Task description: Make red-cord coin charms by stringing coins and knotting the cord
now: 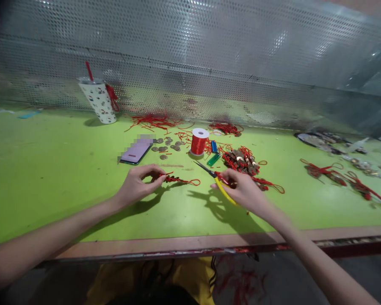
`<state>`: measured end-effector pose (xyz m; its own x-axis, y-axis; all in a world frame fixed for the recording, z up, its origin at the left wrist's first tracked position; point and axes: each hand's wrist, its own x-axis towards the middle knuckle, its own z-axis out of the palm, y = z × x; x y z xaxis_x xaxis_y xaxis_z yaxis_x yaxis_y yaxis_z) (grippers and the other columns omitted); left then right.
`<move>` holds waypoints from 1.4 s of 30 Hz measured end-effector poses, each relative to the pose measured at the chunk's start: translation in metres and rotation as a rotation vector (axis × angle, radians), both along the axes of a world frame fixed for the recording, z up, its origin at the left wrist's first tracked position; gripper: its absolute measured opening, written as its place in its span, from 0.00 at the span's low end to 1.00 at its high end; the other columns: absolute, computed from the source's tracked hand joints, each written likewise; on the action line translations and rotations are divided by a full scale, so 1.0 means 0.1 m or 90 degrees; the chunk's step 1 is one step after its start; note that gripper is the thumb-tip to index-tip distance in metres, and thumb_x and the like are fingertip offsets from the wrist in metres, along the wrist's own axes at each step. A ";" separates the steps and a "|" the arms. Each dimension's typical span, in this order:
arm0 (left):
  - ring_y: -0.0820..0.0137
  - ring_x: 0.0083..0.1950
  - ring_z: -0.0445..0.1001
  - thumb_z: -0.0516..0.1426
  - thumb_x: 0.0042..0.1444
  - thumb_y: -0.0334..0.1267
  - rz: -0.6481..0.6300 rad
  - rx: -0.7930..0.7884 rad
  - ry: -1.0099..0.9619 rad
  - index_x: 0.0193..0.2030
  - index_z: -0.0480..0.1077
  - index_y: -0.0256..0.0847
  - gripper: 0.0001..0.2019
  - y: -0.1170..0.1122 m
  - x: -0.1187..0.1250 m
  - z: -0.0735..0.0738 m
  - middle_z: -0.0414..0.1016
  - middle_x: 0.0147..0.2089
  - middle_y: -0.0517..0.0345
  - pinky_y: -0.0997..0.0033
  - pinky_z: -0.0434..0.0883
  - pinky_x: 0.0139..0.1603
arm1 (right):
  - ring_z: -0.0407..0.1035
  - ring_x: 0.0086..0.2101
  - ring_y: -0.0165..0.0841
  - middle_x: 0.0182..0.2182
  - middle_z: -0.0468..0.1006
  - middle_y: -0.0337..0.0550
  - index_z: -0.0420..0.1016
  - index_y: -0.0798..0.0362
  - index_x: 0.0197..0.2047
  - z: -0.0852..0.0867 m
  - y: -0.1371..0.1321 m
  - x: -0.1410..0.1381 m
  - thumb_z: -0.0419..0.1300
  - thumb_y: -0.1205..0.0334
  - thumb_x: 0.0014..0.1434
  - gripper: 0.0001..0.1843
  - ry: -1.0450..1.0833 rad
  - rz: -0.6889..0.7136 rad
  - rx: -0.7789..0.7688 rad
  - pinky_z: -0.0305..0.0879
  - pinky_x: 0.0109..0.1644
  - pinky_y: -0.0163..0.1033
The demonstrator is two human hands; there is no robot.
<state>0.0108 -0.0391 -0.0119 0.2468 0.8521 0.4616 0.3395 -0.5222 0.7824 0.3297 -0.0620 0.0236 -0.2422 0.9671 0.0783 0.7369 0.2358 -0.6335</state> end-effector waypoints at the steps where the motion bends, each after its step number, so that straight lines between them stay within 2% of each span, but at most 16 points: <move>1: 0.70 0.30 0.75 0.61 0.57 0.37 0.013 0.000 -0.008 0.34 0.77 0.38 0.05 0.01 0.00 0.01 0.81 0.30 0.56 0.71 0.73 0.32 | 0.65 0.28 0.33 0.28 0.73 0.42 0.71 0.53 0.33 0.01 0.00 -0.11 0.60 0.31 0.58 0.29 0.001 0.027 -0.053 0.63 0.31 0.37; 4: 0.70 0.30 0.76 0.62 0.57 0.39 0.042 -0.001 -0.034 0.34 0.77 0.38 0.06 0.07 -0.01 0.03 0.81 0.31 0.56 0.70 0.74 0.33 | 0.64 0.27 0.31 0.28 0.70 0.40 0.69 0.53 0.36 0.06 0.04 -0.38 0.52 0.31 0.64 0.30 0.059 0.116 -0.224 0.64 0.30 0.36; 6: 0.70 0.30 0.77 0.63 0.56 0.40 0.059 -0.006 -0.054 0.33 0.77 0.38 0.07 0.10 -0.02 0.04 0.81 0.31 0.55 0.70 0.75 0.34 | 0.65 0.27 0.31 0.29 0.69 0.40 0.67 0.53 0.37 0.11 0.09 -0.50 0.48 0.31 0.66 0.30 0.076 0.172 -0.268 0.67 0.32 0.38; 11: 0.68 0.33 0.79 0.64 0.55 0.41 0.087 -0.017 -0.112 0.33 0.77 0.38 0.08 0.16 -0.03 0.09 0.82 0.34 0.55 0.69 0.78 0.39 | 0.65 0.31 0.34 0.32 0.70 0.43 0.64 0.52 0.37 0.23 0.24 -0.75 0.49 0.31 0.66 0.29 -0.035 0.267 -0.241 0.69 0.36 0.41; 14: 0.68 0.34 0.79 0.64 0.54 0.41 0.092 -0.035 -0.137 0.33 0.77 0.38 0.08 0.16 -0.02 0.10 0.82 0.34 0.54 0.69 0.78 0.39 | 0.64 0.31 0.34 0.32 0.69 0.44 0.62 0.52 0.36 0.25 0.29 -0.86 0.45 0.30 0.66 0.31 -0.038 0.316 -0.265 0.69 0.36 0.42; 18: 0.67 0.34 0.79 0.64 0.53 0.40 0.078 -0.049 -0.143 0.33 0.77 0.38 0.07 0.15 0.00 0.09 0.82 0.33 0.54 0.69 0.77 0.38 | 0.60 0.30 0.33 0.31 0.66 0.42 0.60 0.51 0.34 0.25 0.29 -0.97 0.45 0.27 0.63 0.32 -0.008 0.355 -0.237 0.67 0.34 0.41; 23: 0.66 0.35 0.80 0.64 0.52 0.38 0.060 -0.058 -0.147 0.33 0.78 0.37 0.06 0.12 0.04 0.11 0.82 0.34 0.53 0.67 0.78 0.39 | 0.58 0.29 0.31 0.29 0.63 0.39 0.59 0.50 0.35 0.26 0.26 -1.04 0.43 0.25 0.63 0.33 0.032 0.352 -0.225 0.65 0.32 0.39; 28: 0.66 0.33 0.80 0.64 0.52 0.38 0.068 -0.063 -0.135 0.32 0.77 0.38 0.05 0.10 0.04 0.14 0.82 0.33 0.54 0.67 0.78 0.37 | 0.57 0.28 0.30 0.28 0.63 0.37 0.60 0.51 0.34 0.25 0.24 -1.08 0.44 0.28 0.66 0.32 0.017 0.315 -0.231 0.61 0.32 0.38; 38: 0.68 0.31 0.78 0.63 0.53 0.39 0.093 -0.034 -0.097 0.32 0.78 0.37 0.06 0.10 0.04 0.11 0.82 0.32 0.54 0.68 0.77 0.35 | 0.51 0.22 0.26 0.22 0.58 0.33 0.58 0.51 0.27 0.16 0.18 -1.13 0.48 0.29 0.64 0.33 0.034 0.214 -0.224 0.50 0.25 0.36; 42: 0.68 0.32 0.78 0.63 0.54 0.38 0.083 -0.026 -0.090 0.33 0.78 0.37 0.06 0.10 0.04 0.09 0.82 0.33 0.54 0.69 0.77 0.36 | 0.47 0.21 0.25 0.20 0.54 0.32 0.55 0.50 0.24 0.06 0.19 -1.14 0.50 0.29 0.62 0.33 0.061 0.178 -0.239 0.47 0.24 0.35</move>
